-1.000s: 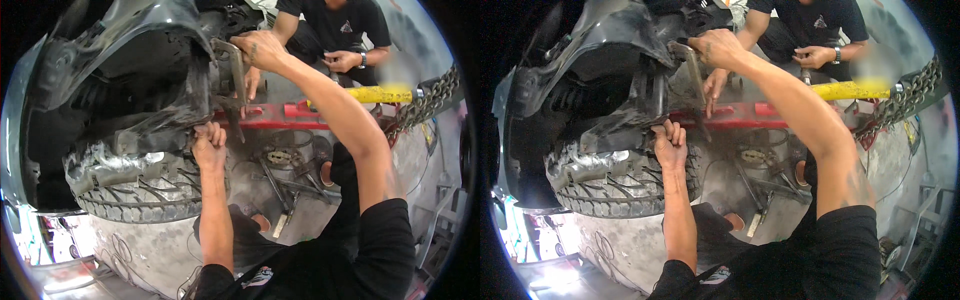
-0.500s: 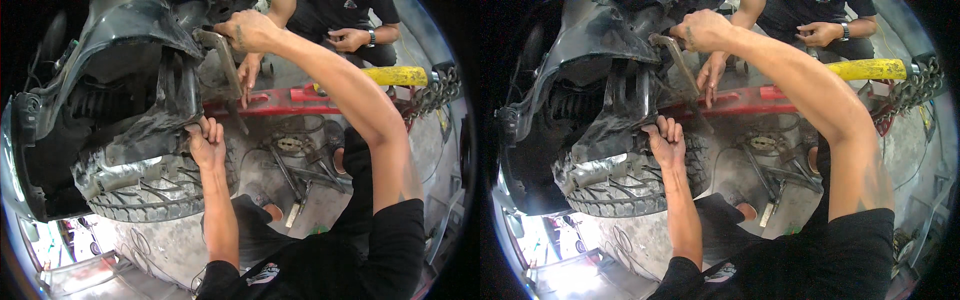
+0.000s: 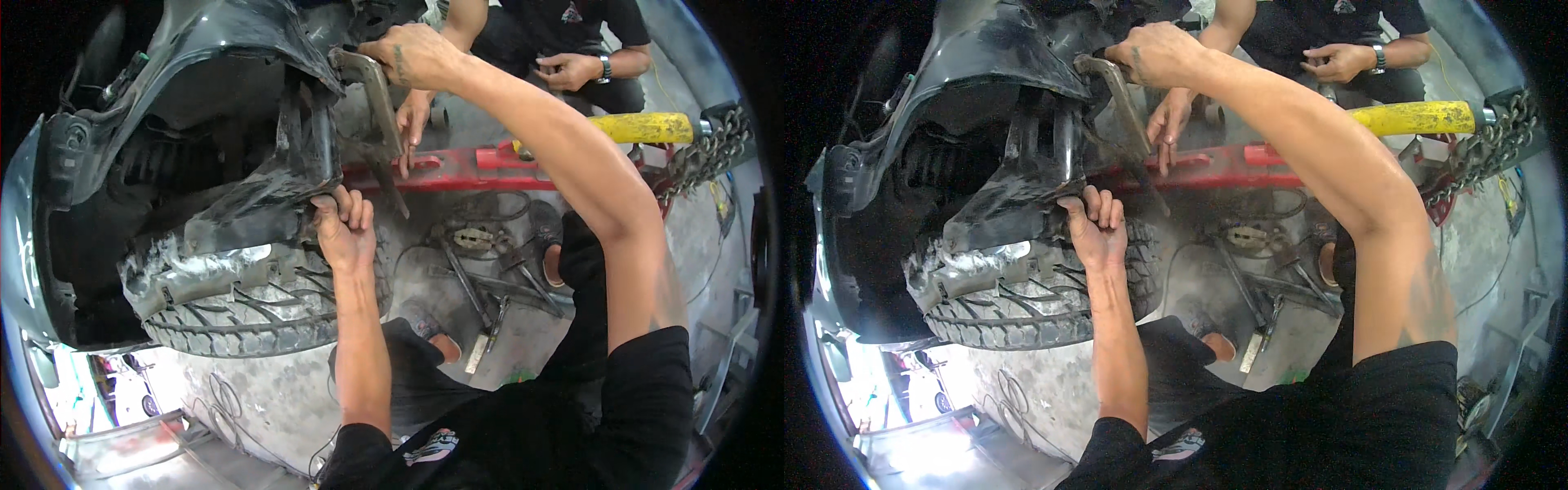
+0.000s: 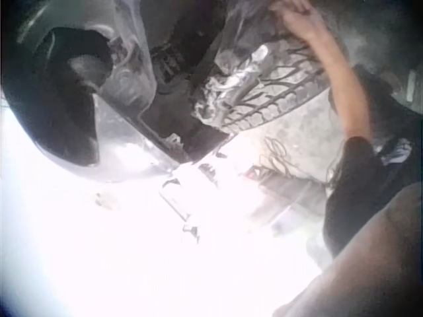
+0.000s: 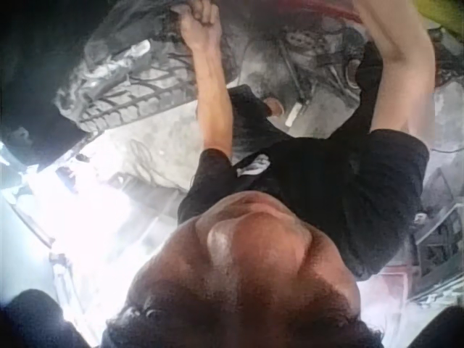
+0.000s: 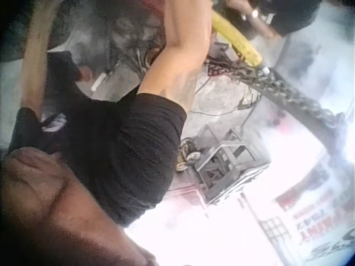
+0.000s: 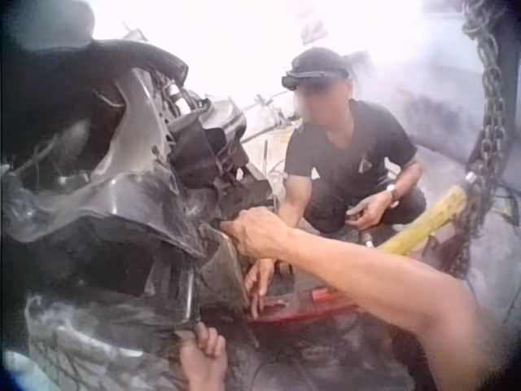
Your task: The person works on a vehicle chassis with a tool, removes a metal component by hand, and unscrews a fastener from the frame.
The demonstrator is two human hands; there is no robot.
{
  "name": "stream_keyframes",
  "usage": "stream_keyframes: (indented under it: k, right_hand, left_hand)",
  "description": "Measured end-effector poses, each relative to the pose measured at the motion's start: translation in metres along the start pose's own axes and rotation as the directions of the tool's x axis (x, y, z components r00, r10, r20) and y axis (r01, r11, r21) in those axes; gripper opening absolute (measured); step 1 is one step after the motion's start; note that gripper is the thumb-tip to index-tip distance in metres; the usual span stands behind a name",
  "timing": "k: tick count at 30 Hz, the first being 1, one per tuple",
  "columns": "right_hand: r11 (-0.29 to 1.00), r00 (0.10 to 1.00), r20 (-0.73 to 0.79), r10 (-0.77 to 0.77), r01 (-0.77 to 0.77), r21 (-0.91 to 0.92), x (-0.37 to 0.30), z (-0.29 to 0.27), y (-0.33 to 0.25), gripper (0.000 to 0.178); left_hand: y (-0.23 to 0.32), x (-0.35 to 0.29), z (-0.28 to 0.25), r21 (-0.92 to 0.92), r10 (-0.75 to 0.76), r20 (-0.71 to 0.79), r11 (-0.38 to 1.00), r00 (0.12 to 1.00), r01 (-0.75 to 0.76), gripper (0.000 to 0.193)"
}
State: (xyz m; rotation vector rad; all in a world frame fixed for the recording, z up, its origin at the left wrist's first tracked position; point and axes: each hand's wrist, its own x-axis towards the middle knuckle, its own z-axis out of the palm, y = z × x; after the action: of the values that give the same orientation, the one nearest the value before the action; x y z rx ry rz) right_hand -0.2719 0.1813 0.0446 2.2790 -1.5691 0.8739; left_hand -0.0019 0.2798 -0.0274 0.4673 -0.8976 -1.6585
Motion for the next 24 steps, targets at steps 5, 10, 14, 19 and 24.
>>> stream_keyframes:
  k: [5,10,14,19,24]
  right_hand:
    - [0.999,0.999,-0.038,0.001,-0.003,-0.052,-0.006,0.003,0.003,0.038]
    - [0.999,0.996,-0.085,-0.036,0.037,0.000,-0.015,0.006,0.001,0.039]
    - [0.997,0.993,-0.103,-0.052,0.045,-0.067,-0.024,0.007,0.004,0.045]
    - [0.999,0.991,-0.134,-0.025,0.021,-0.032,-0.022,0.012,0.002,0.037]
    - [0.999,0.989,-0.147,-0.036,0.041,0.031,-0.022,0.008,-0.001,0.048]
  left_hand:
    - [-0.004,-0.010,0.013,-0.016,-0.010,-0.092,1.000,0.996,0.009,0.048]
    - [-0.009,-0.044,0.052,-0.201,-0.454,0.004,0.872,0.891,0.446,0.045]
    - [0.025,-0.086,0.103,-0.165,-0.360,0.531,0.844,0.768,0.510,0.043]
    - [0.086,-0.116,0.149,-0.380,-0.005,0.831,0.726,0.556,0.574,0.052]
    - [0.113,-0.127,0.164,-0.344,0.071,0.910,0.680,0.409,0.647,0.055]
